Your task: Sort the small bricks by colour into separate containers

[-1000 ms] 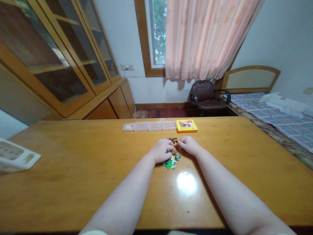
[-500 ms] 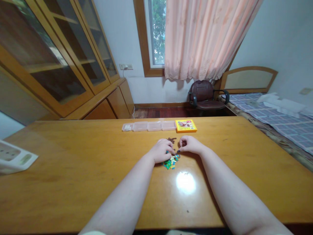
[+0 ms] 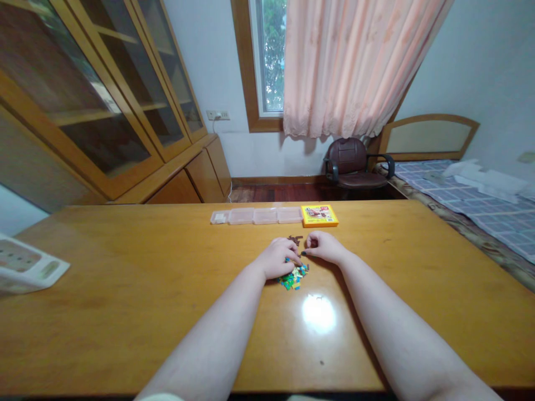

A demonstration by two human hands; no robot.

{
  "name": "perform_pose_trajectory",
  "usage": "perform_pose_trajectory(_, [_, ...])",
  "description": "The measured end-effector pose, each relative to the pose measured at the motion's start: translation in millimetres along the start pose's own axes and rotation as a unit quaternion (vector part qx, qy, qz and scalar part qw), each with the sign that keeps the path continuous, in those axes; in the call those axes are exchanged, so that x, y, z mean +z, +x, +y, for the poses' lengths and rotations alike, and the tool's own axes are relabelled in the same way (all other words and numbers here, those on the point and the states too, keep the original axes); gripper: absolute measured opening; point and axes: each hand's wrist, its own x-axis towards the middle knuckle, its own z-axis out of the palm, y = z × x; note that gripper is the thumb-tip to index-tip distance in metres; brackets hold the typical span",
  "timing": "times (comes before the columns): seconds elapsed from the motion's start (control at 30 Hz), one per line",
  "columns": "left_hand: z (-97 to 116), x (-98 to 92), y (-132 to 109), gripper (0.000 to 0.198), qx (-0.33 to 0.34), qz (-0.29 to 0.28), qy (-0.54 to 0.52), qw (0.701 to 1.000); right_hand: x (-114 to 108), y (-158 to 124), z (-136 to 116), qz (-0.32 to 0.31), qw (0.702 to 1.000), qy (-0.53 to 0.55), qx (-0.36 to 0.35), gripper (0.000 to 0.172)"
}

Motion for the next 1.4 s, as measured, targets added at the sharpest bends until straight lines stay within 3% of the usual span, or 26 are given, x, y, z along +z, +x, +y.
perform_pose_trajectory(0.13, [0,-1.8,0,0.026,-0.001,-0.006,0.003,1.000,0,1,3,-0.016,0.999,0.043,0.012,0.018])
perform_pose_trajectory(0.27, [1,-5.4,-1,0.026,-0.005,-0.008,0.007,1.000,2,2,5,0.009,0.998,0.065,0.017,0.018])
perform_pose_trajectory(0.4, [-1,-7.0,-3,0.025,0.006,0.010,-0.003,1.000,3,3,11,0.011,0.998,0.061,0.009,0.027])
perform_pose_trajectory(0.63, [-3,-5.9,-2,0.020,0.025,0.001,-0.029,0.999,-4,1,12,-0.076,0.985,0.155,-0.002,0.042])
perform_pose_trajectory(0.8, [-2,-5.1,-2,0.024,0.003,-0.006,-0.011,1.000,-9,-5,1,-0.117,0.989,0.089,-0.026,0.035])
perform_pose_trajectory(0.97, [-3,-3.8,-1,0.028,-0.014,-0.006,0.006,1.000,-11,-5,-3,-0.106,0.994,0.021,-0.027,0.029])
perform_pose_trajectory(1.4, [-3,-3.7,-1,0.032,-0.027,0.025,0.011,0.999,1,-1,-8,-0.032,0.999,0.007,0.023,0.020])
